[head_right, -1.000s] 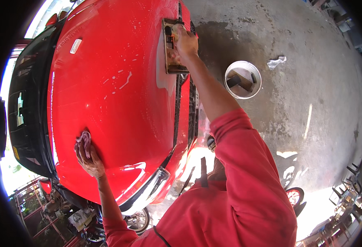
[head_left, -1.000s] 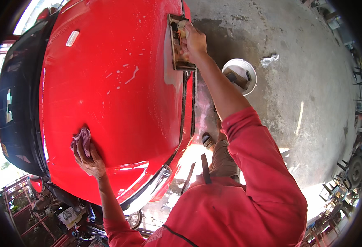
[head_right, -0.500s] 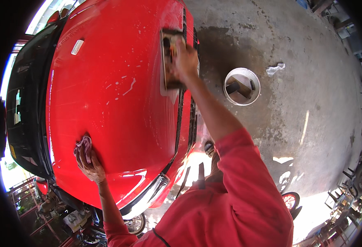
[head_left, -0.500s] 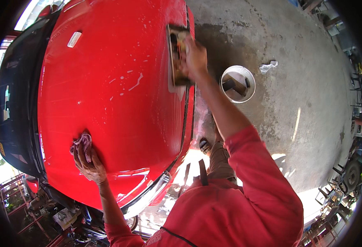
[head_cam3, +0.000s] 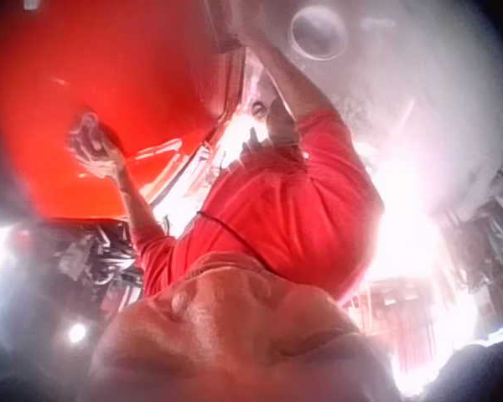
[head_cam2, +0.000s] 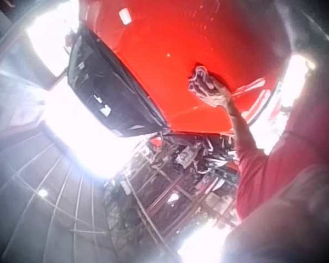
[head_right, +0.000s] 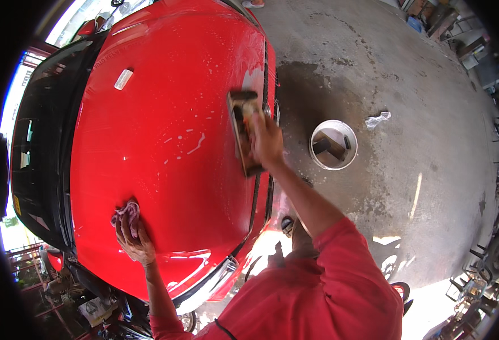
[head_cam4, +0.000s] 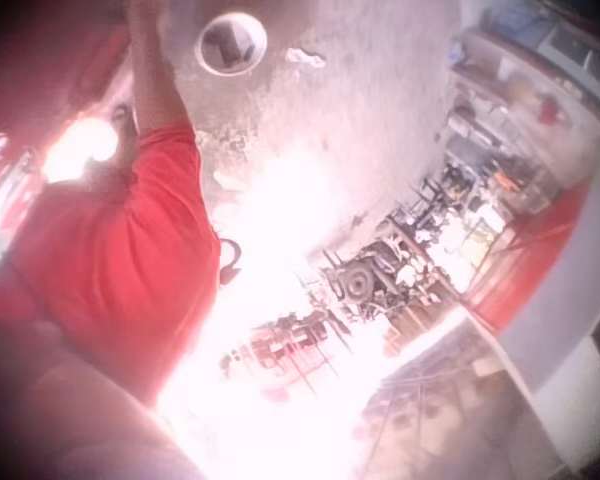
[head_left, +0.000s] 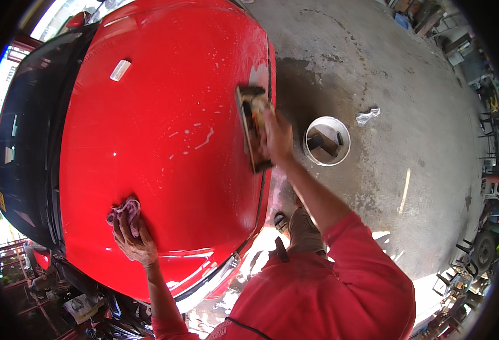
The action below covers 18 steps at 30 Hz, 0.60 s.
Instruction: The person sands the front hood of a red car using a sanding block and wipes the surface with a cloth. They repeatedly dip the sanding block into a bucket of water and continue sanding different areas of the hood.
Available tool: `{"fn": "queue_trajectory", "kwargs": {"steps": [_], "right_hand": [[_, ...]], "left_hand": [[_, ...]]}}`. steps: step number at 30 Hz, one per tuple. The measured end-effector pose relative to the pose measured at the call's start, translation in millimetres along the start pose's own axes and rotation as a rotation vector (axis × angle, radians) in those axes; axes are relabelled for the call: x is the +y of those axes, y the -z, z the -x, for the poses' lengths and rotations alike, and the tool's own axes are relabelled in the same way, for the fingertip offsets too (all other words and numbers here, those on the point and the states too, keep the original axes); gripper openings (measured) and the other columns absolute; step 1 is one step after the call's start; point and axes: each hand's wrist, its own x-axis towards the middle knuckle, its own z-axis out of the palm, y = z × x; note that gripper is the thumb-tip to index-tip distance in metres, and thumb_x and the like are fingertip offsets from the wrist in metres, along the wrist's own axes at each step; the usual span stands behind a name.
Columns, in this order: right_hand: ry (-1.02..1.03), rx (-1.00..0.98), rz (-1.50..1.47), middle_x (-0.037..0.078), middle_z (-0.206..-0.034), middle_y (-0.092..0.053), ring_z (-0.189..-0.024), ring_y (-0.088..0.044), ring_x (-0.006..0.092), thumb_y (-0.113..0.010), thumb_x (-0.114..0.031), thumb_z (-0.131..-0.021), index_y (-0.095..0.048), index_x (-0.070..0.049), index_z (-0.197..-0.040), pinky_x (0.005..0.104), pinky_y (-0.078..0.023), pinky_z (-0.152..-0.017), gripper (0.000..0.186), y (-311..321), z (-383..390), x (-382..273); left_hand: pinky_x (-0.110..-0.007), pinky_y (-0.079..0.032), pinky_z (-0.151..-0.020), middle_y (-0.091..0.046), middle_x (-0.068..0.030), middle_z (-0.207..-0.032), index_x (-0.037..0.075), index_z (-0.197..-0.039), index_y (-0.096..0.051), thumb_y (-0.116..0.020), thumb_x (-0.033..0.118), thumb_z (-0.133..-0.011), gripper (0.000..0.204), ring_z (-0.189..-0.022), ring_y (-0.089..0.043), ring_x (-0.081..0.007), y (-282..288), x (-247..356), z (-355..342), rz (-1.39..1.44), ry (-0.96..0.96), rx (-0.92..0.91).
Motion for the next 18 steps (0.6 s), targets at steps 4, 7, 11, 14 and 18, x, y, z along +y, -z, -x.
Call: {"fn": "queue_trajectory", "kwargs": {"steps": [4, 7, 11, 14, 18], "right_hand": [[-0.005, 0.138, -0.089, -0.001, -0.064, -0.047, -0.043, -0.044, 0.0143, -0.065, -0.053, -0.104, -0.069, -0.009, -0.115, 0.0371, -0.045, -0.042, 0.045, -2.7, -159.4, -59.3], [-0.001, 0.158, -0.118, -0.001, -0.063, -0.047, -0.043, -0.045, 0.0141, -0.065, -0.054, -0.103, -0.066, -0.009, -0.107, 0.0358, -0.045, -0.042, 0.045, -7.3, -143.4, -46.6], [0.122, -0.029, 0.156, -0.002, -0.064, -0.053, -0.045, -0.049, 0.0050, -0.057, -0.050, -0.110, -0.066, -0.009, -0.109, 0.0255, -0.037, -0.038, 0.043, 3.3, 31.4, 31.4], [0.042, -0.136, -0.032, -0.004, -0.064, -0.051, -0.045, -0.048, 0.0044, -0.058, -0.046, -0.111, -0.066, -0.006, -0.117, 0.0244, -0.037, -0.039, 0.041, 10.8, 86.6, 41.3], [0.012, -0.038, 0.011, -0.001, -0.063, -0.049, -0.038, -0.043, 0.0083, -0.061, -0.047, -0.109, -0.066, -0.005, -0.117, 0.0288, -0.040, -0.036, 0.044, 0.2, -26.3, -12.1]], "left_hand": [[-0.053, -0.044, -0.110, -0.064, -0.0172, -0.147, 0.012, -0.138, -0.070, -0.066, 0.036, -0.100, 0.045, -0.134, -0.058, -0.0406, -2.9, 1.9, -9.3, -0.030, -0.136, -0.041], [-0.053, -0.045, -0.109, -0.065, -0.0172, -0.145, 0.010, -0.136, -0.071, -0.065, 0.034, -0.099, 0.045, -0.134, -0.058, -0.0403, -1.7, 17.7, -12.6, 0.043, 0.023, 0.022], [-0.053, -0.045, -0.108, -0.066, -0.0172, -0.144, 0.007, -0.135, -0.071, -0.065, 0.033, -0.099, 0.045, -0.133, -0.059, -0.0407, 1.5, 14.0, -6.7, 0.065, 0.021, 0.044], [-0.052, -0.045, -0.109, -0.066, -0.0162, -0.144, 0.006, -0.135, -0.070, -0.065, 0.032, -0.098, 0.045, -0.133, -0.059, -0.0409, 0.6, 7.0, -3.9, 0.011, -0.022, -0.010], [-0.051, -0.044, -0.111, -0.067, -0.0141, -0.142, 0.007, -0.134, -0.071, -0.065, 0.031, -0.098, 0.043, -0.135, -0.059, -0.0394, 0.2, 13.9, -5.5, 0.036, -0.005, -0.004]]}}
